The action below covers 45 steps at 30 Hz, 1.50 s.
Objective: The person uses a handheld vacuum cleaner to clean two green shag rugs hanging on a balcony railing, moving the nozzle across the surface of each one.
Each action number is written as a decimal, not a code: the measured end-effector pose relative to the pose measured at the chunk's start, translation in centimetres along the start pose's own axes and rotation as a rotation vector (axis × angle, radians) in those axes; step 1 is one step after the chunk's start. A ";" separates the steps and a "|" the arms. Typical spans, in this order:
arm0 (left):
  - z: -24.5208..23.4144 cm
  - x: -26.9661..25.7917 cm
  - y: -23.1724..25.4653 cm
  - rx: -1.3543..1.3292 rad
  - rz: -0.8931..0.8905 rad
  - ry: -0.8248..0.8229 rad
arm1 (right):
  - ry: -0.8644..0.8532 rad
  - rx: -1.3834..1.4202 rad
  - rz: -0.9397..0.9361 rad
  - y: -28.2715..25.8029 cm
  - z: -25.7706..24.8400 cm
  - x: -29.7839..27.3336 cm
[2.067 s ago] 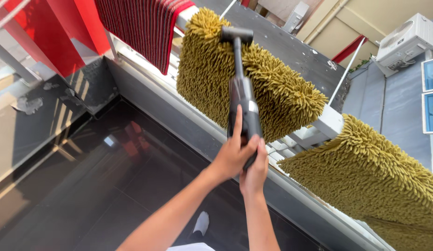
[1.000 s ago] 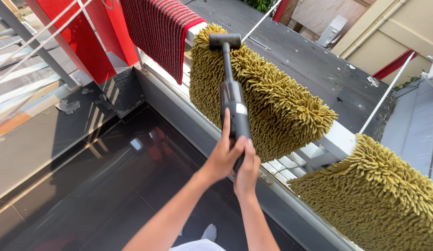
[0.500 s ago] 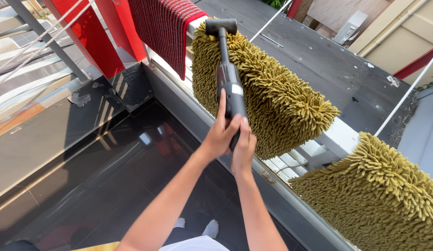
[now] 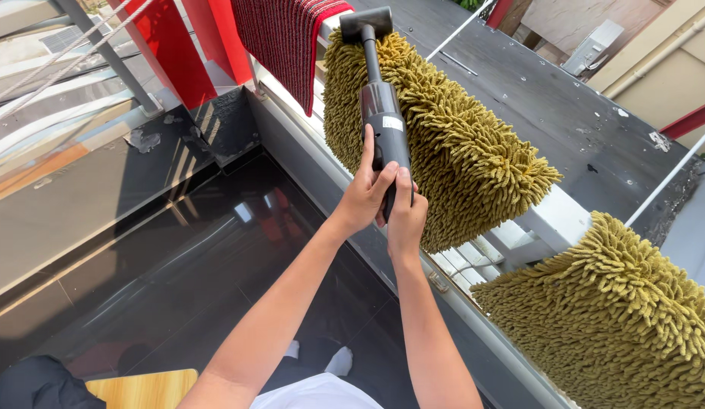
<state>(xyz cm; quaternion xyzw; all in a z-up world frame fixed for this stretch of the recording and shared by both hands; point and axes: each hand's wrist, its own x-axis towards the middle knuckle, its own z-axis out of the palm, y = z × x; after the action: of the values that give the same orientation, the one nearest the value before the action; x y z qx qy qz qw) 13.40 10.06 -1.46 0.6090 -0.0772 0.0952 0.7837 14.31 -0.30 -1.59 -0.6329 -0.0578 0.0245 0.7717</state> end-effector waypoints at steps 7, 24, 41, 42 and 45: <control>1.1 -8.3 -1.3 -0.316 -0.095 0.049 | -0.053 -0.365 -0.168 2.2 -2.3 -7.7; -0.9 -5.4 -0.9 -0.616 -0.199 0.112 | -0.049 -1.023 -0.579 0.4 -0.4 -5.9; -1.1 -9.9 -2.7 -0.683 -0.319 -0.036 | 0.041 -1.181 -0.561 1.6 -0.5 -11.4; -0.7 -10.6 -2.9 -0.672 -0.337 -0.060 | 0.052 -1.185 -0.576 1.6 -0.9 -12.2; -1.0 -11.3 -2.6 -0.703 -0.380 -0.066 | 0.061 -1.193 -0.597 2.0 -0.8 -13.3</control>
<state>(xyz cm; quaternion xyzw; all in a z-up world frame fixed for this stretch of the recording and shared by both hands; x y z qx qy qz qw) 3.09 9.79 -6.85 0.3101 -0.0161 -0.1031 0.9450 1.27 -2.13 -4.44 -0.9085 -0.2126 -0.2443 0.2641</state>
